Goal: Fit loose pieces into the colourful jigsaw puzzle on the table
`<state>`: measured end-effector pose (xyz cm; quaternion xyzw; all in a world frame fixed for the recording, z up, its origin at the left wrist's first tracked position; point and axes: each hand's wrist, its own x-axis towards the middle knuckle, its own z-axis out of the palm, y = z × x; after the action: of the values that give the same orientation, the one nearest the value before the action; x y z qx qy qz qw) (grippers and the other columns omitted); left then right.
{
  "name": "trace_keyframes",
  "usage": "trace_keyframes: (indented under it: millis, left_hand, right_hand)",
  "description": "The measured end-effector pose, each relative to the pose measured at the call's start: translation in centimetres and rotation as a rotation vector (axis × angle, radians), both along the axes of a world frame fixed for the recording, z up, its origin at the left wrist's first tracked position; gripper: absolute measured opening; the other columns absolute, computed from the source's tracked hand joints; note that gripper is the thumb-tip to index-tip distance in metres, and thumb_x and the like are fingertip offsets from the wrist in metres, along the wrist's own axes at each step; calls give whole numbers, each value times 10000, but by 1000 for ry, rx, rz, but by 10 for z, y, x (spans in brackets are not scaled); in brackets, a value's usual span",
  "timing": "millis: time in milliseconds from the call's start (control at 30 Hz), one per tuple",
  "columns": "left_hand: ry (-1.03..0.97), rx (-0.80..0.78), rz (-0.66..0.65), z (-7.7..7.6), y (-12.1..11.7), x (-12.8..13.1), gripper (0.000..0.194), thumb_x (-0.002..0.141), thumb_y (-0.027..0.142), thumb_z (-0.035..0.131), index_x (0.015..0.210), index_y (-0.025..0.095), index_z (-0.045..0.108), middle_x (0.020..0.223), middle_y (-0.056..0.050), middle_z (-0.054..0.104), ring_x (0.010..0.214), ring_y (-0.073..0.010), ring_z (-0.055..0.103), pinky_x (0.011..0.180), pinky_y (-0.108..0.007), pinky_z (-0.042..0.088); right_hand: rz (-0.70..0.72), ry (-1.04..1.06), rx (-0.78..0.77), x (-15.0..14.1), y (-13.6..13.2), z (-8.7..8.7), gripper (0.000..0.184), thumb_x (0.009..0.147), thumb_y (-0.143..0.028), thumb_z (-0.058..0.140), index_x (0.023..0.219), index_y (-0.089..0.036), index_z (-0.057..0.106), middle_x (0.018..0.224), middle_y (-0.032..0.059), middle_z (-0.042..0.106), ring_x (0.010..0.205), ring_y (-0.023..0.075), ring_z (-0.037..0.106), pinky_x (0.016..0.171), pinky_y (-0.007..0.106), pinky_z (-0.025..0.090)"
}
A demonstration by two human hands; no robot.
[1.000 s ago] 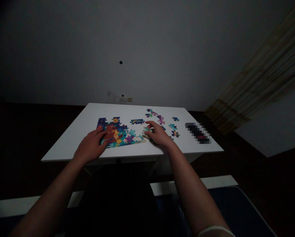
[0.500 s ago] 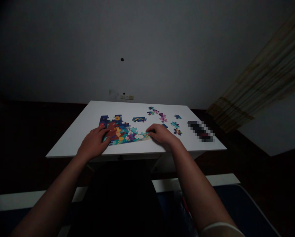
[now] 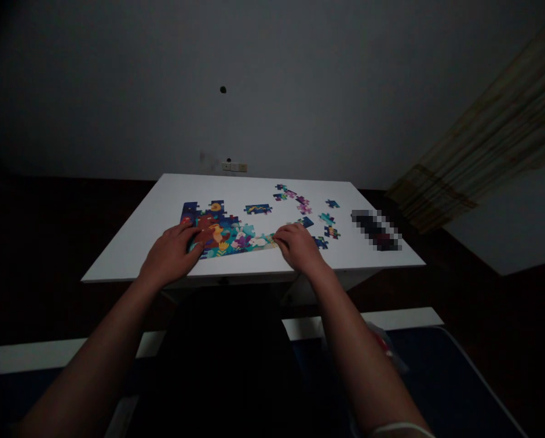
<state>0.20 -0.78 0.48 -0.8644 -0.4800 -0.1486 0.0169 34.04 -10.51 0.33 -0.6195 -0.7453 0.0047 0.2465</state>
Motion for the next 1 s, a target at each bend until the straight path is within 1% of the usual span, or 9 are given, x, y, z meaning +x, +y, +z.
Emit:
trace_keyframes:
  millis: [200, 333, 467, 667, 800, 867, 933, 967, 1000]
  left_hand:
    - [-8, -19, -24, 1, 2, 0, 524, 1027, 454, 433, 1411, 155, 628, 1499, -155, 578, 1390, -331, 519, 1165, -464, 408]
    - [-17, -10, -24, 2, 2, 1, 527, 1022, 453, 438, 1396, 138, 634, 1492, -171, 581, 1375, -350, 528, 1144, -479, 424]
    - [-6, -13, -27, 4, 1, 1, 547, 1026, 464, 421, 1390, 119, 639, 1486, -184, 583, 1366, -352, 539, 1146, -477, 429]
    - [-4, -11, -18, 3, 2, 2, 571, 1008, 474, 430, 1396, 115, 646, 1514, -192, 560, 1379, -365, 535, 1159, -492, 429]
    - [-11, -21, -4, 2, 2, 3, 578, 1007, 476, 435, 1408, 113, 640, 1533, -192, 544, 1393, -367, 522, 1168, -505, 426]
    - [-12, -29, 0, 2, 3, 3, 580, 1004, 480, 441, 1409, 116, 641, 1535, -192, 544, 1389, -370, 527, 1164, -509, 433]
    - [-9, -29, 2, 2, 3, 2, 585, 1006, 486, 436, 1409, 114, 641, 1537, -194, 542, 1390, -372, 527, 1164, -511, 435]
    - [-8, -26, 1, 2, 3, 2, 589, 1009, 489, 431, 1411, 111, 639, 1539, -195, 539, 1393, -372, 524, 1167, -511, 434]
    - [-7, -23, -1, 1, 3, 1, 593, 1010, 492, 426, 1412, 111, 638, 1542, -195, 537, 1397, -370, 521, 1171, -510, 432]
  right_hand:
    - [8, 8, 32, 0, -9, -4, 265, 1007, -314, 572, 1169, -302, 782, 1270, 85, 734, 1168, 321, 638, 1067, 541, 497]
    - [-11, -3, 36, -2, -11, -3, 270, 990, -279, 587, 1201, -278, 755, 1326, 74, 717, 1220, 333, 613, 1051, 547, 506]
    - [-15, -12, 28, -3, -12, -3, 312, 991, -262, 584, 1259, -314, 736, 1334, 63, 715, 1202, 337, 618, 1033, 557, 512]
    - [-13, -45, 45, 4, -9, -11, 287, 1002, -320, 597, 1223, -333, 779, 1308, 67, 723, 1178, 341, 635, 1012, 570, 520]
    - [0, -35, 52, 4, -8, -10, 286, 995, -311, 604, 1214, -338, 788, 1308, 71, 723, 1182, 342, 634, 1008, 575, 518]
    - [18, -4, 58, 4, -9, -8, 297, 994, -297, 595, 1221, -339, 782, 1306, 69, 726, 1187, 337, 635, 1016, 575, 512]
    - [21, 82, 102, 5, -11, -7, 317, 998, -283, 566, 1240, -334, 764, 1315, 63, 724, 1213, 325, 631, 1045, 562, 499]
    - [-8, 151, 155, 7, -13, -8, 321, 1000, -280, 545, 1234, -327, 759, 1300, 64, 729, 1212, 317, 635, 1050, 550, 499]
    - [-67, 235, 227, 11, -16, -10, 316, 1000, -282, 524, 1209, -318, 758, 1261, 68, 740, 1191, 310, 647, 1037, 535, 507]
